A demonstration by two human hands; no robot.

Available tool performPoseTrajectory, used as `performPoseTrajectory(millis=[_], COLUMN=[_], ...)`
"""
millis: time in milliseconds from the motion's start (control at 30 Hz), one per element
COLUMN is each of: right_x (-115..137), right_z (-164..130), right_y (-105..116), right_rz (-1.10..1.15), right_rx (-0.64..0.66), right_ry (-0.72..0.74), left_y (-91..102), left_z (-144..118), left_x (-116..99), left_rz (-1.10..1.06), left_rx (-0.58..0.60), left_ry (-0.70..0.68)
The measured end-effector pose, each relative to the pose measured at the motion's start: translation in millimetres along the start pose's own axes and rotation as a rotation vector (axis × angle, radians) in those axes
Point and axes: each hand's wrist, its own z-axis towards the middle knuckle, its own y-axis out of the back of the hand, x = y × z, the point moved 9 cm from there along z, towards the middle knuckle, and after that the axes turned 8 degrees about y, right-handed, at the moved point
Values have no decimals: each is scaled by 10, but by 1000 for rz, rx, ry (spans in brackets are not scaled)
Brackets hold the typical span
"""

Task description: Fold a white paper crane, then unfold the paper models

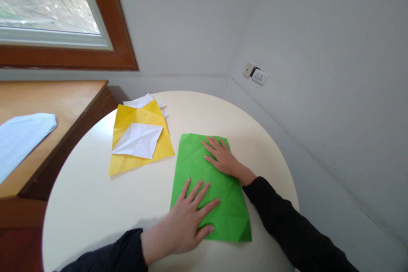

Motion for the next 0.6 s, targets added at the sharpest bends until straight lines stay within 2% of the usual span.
performPoseTrajectory(millis=[200, 433, 600], right_x=[356, 272, 270], right_z=[-364, -611, -599], right_y=[178, -78, -84], right_rz=[-87, -34, -6], right_rx=[-56, 51, 66], right_ry=[151, 146, 136], left_y=[-18, -39, -22], left_z=[5, 7, 11], left_x=[8, 20, 14], left_rz=[11, 18, 33], left_rx=[-16, 7, 26], left_ry=[9, 21, 20])
